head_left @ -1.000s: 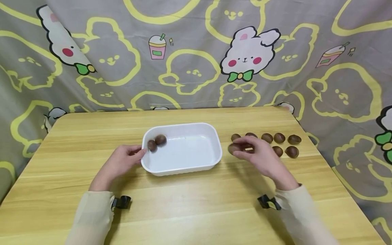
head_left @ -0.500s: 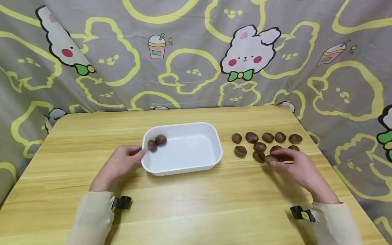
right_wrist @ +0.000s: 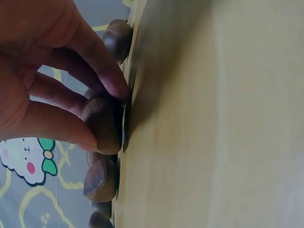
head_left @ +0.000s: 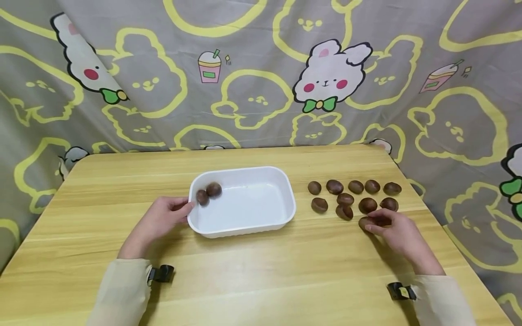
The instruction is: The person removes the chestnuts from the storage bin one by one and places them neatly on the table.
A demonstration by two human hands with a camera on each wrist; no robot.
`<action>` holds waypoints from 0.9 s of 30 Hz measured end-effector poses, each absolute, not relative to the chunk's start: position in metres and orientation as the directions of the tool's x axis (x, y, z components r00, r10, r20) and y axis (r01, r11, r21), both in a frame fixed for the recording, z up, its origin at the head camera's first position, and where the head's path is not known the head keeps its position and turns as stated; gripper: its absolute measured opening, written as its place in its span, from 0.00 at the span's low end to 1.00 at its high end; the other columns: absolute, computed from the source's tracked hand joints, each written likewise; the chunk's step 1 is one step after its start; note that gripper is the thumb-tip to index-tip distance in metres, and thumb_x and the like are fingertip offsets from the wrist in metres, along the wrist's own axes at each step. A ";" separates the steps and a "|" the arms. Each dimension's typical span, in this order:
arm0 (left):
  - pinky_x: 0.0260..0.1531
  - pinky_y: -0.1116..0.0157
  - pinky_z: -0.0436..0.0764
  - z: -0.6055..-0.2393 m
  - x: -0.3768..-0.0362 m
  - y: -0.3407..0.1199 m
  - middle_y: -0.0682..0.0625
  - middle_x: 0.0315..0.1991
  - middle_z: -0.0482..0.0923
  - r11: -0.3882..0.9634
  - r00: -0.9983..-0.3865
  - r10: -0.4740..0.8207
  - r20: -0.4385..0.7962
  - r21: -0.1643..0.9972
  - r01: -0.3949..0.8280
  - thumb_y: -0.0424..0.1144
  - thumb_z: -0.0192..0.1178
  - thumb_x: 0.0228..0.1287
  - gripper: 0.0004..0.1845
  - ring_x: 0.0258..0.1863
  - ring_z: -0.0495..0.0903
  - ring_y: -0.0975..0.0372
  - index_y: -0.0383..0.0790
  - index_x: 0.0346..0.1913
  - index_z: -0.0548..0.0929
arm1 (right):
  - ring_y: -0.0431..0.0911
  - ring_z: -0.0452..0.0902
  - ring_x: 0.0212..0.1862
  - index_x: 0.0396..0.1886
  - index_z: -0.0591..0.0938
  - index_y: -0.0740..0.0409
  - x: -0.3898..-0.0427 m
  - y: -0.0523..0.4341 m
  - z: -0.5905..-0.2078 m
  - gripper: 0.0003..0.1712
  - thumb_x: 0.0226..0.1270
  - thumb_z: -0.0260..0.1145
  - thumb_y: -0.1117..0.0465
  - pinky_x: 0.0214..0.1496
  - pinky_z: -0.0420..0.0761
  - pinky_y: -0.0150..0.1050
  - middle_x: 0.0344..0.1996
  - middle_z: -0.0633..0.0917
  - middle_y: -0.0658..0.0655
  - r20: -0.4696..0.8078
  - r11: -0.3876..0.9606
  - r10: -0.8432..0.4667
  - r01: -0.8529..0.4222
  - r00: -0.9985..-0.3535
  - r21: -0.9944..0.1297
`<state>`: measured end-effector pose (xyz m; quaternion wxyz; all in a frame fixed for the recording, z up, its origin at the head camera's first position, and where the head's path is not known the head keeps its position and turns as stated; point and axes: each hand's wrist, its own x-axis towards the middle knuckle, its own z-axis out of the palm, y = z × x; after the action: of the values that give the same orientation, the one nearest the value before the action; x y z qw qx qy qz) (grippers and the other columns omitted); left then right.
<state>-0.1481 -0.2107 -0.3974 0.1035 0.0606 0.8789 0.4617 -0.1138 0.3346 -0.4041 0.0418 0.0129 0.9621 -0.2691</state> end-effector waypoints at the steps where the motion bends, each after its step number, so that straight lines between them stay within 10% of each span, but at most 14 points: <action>1: 0.40 0.66 0.81 -0.398 -0.148 -0.210 0.37 0.47 0.83 0.570 -0.971 0.201 -0.126 0.821 0.012 0.45 0.57 0.74 0.24 0.38 0.86 0.57 0.28 0.60 0.78 | 0.67 0.75 0.50 0.51 0.81 0.65 -0.114 0.335 -0.404 0.25 0.63 0.72 0.52 0.48 0.73 0.59 0.45 0.83 0.68 -0.094 0.855 0.006 0.054 -0.996 -0.516; 27: 0.44 0.59 0.82 -0.396 -0.148 -0.210 0.37 0.48 0.83 0.575 -0.970 0.195 -0.145 0.818 -0.007 0.46 0.57 0.74 0.25 0.39 0.86 0.57 0.29 0.62 0.77 | 0.59 0.78 0.44 0.51 0.81 0.63 -0.119 0.317 -0.368 0.25 0.66 0.69 0.48 0.41 0.75 0.52 0.42 0.84 0.63 -0.040 0.872 -0.031 -0.007 -0.999 -0.490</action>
<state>-0.1482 -0.2099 -0.3964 0.1104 0.0535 0.8804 0.4580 -0.1194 0.3170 -0.3684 0.0234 -0.0097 0.9671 -0.2533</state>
